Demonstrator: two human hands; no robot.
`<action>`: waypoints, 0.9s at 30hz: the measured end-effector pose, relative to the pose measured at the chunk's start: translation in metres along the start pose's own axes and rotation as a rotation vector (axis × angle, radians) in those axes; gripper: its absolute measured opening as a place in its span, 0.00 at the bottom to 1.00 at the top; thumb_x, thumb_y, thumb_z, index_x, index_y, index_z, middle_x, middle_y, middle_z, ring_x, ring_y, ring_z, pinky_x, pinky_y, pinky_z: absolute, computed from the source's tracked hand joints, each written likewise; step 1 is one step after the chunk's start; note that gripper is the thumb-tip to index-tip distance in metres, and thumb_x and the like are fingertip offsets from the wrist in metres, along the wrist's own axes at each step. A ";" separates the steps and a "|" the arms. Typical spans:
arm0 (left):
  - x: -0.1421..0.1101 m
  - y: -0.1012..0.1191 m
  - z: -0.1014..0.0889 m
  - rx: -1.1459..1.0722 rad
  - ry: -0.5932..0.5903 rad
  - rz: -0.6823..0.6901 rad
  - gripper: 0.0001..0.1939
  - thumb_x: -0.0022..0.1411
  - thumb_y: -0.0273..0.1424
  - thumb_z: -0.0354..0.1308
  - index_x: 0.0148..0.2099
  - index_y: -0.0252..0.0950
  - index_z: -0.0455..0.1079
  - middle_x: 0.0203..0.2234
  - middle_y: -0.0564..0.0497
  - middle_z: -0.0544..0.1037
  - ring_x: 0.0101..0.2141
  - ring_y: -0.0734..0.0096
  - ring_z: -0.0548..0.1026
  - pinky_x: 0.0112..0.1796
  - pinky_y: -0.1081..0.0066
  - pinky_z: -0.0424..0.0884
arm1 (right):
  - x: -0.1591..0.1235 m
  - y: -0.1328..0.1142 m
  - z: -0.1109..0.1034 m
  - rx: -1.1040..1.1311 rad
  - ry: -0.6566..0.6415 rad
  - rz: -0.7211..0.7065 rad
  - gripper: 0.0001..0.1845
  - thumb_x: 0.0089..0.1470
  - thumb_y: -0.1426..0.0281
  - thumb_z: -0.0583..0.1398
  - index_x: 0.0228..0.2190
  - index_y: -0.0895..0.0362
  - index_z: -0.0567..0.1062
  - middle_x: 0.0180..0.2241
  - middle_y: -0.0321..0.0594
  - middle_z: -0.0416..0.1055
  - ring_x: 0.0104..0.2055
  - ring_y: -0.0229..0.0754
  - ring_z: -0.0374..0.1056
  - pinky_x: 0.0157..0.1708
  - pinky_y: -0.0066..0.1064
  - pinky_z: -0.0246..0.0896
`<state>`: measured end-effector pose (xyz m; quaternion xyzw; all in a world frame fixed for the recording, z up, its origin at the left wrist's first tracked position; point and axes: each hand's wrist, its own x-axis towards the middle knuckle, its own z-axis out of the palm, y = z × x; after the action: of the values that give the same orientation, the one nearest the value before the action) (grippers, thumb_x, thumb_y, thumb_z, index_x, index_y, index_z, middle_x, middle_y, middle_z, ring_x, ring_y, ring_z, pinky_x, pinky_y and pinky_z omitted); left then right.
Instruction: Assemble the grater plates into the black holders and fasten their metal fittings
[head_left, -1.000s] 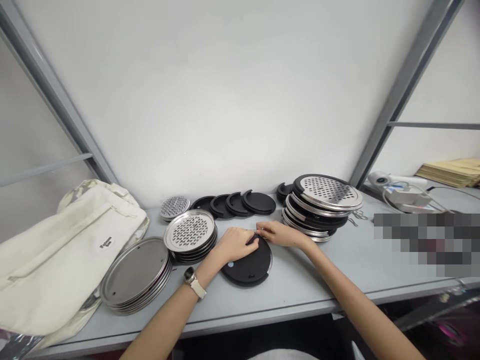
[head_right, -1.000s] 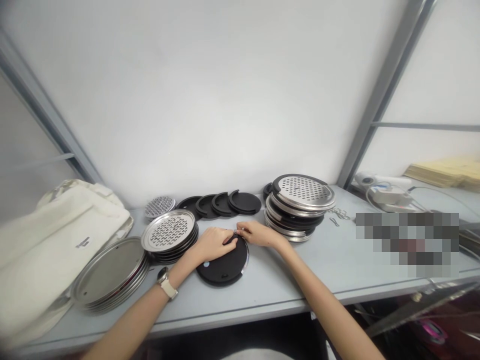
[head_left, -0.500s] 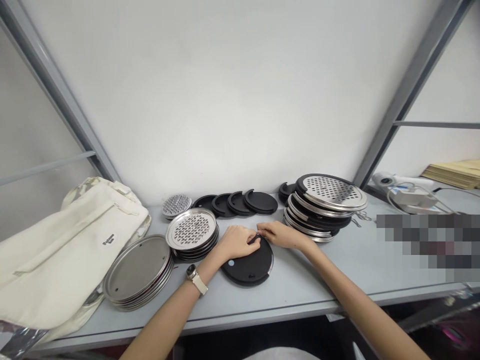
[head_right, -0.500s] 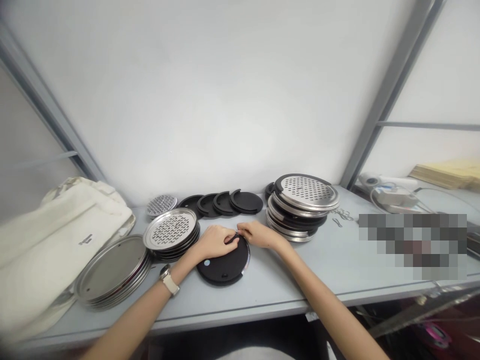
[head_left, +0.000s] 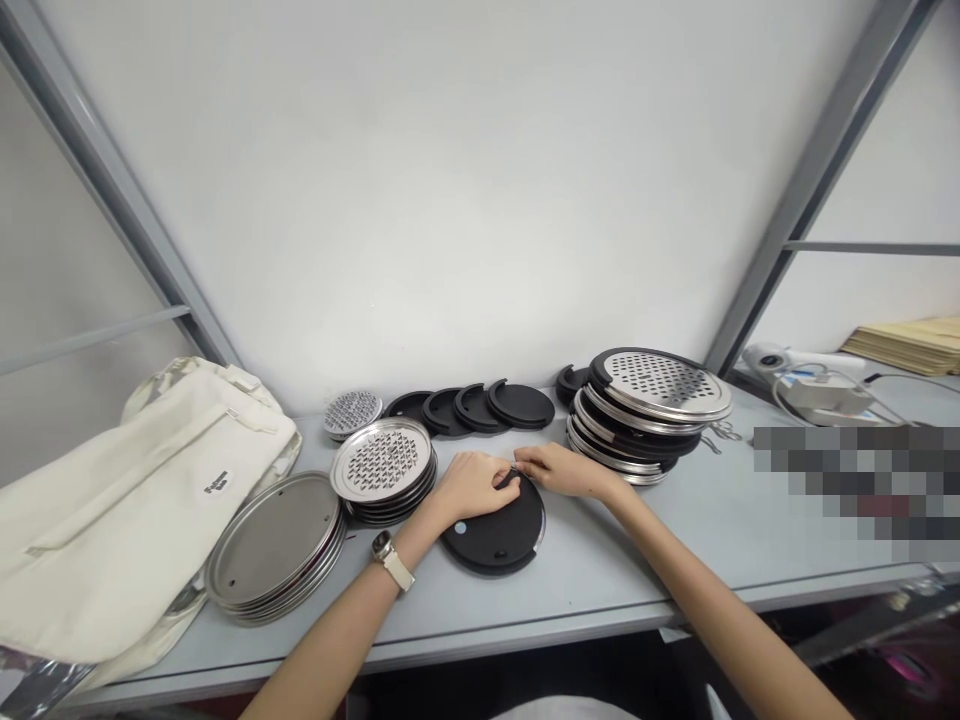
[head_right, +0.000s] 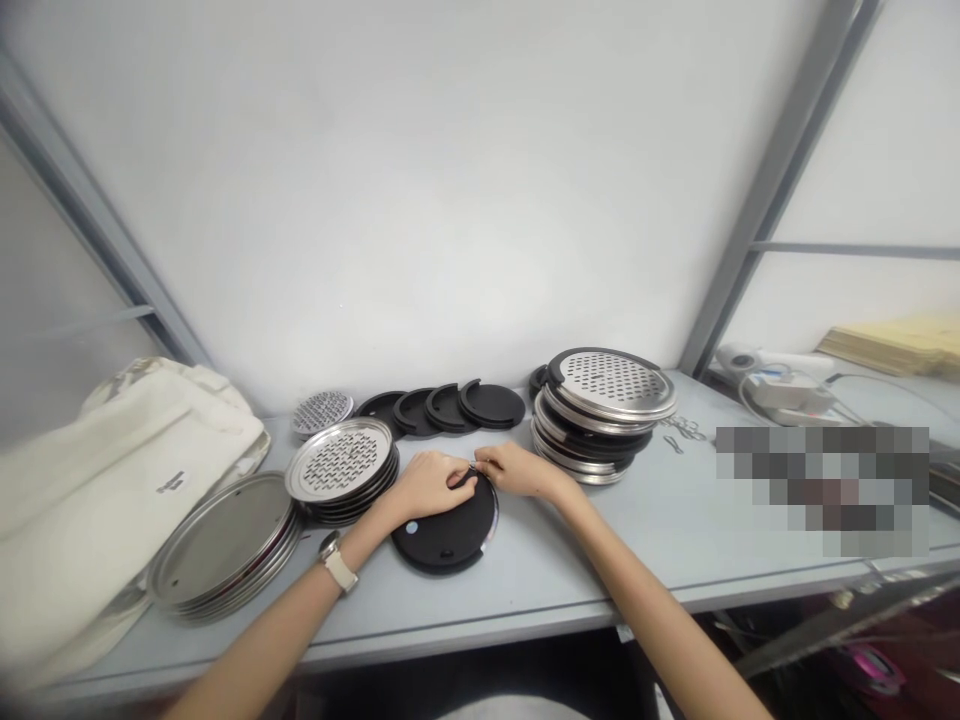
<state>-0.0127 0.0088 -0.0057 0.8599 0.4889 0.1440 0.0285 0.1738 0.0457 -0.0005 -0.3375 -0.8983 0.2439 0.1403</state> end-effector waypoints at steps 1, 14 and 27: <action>0.000 0.000 0.000 0.003 -0.003 -0.004 0.15 0.59 0.39 0.52 0.24 0.37 0.66 0.18 0.54 0.70 0.21 0.72 0.65 0.25 0.70 0.51 | 0.000 0.000 0.000 0.002 -0.003 0.001 0.13 0.57 0.71 0.50 0.21 0.57 0.64 0.18 0.29 0.55 0.23 0.33 0.51 0.26 0.27 0.45; -0.002 0.000 -0.001 0.040 0.004 0.043 0.18 0.63 0.42 0.49 0.28 0.37 0.68 0.21 0.52 0.73 0.23 0.70 0.69 0.25 0.70 0.52 | -0.002 0.003 -0.001 0.071 -0.017 0.030 0.16 0.58 0.64 0.49 0.22 0.57 0.63 0.18 0.29 0.55 0.22 0.33 0.50 0.23 0.26 0.45; -0.003 0.001 -0.003 0.067 -0.005 0.064 0.16 0.63 0.41 0.49 0.30 0.37 0.69 0.23 0.51 0.74 0.25 0.68 0.71 0.26 0.70 0.56 | -0.002 0.002 -0.002 0.073 0.016 0.014 0.15 0.58 0.64 0.49 0.22 0.56 0.60 0.18 0.29 0.56 0.22 0.33 0.50 0.24 0.25 0.45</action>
<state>-0.0136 0.0055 -0.0033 0.8759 0.4656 0.1263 -0.0038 0.1769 0.0468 -0.0005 -0.3402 -0.8852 0.2749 0.1583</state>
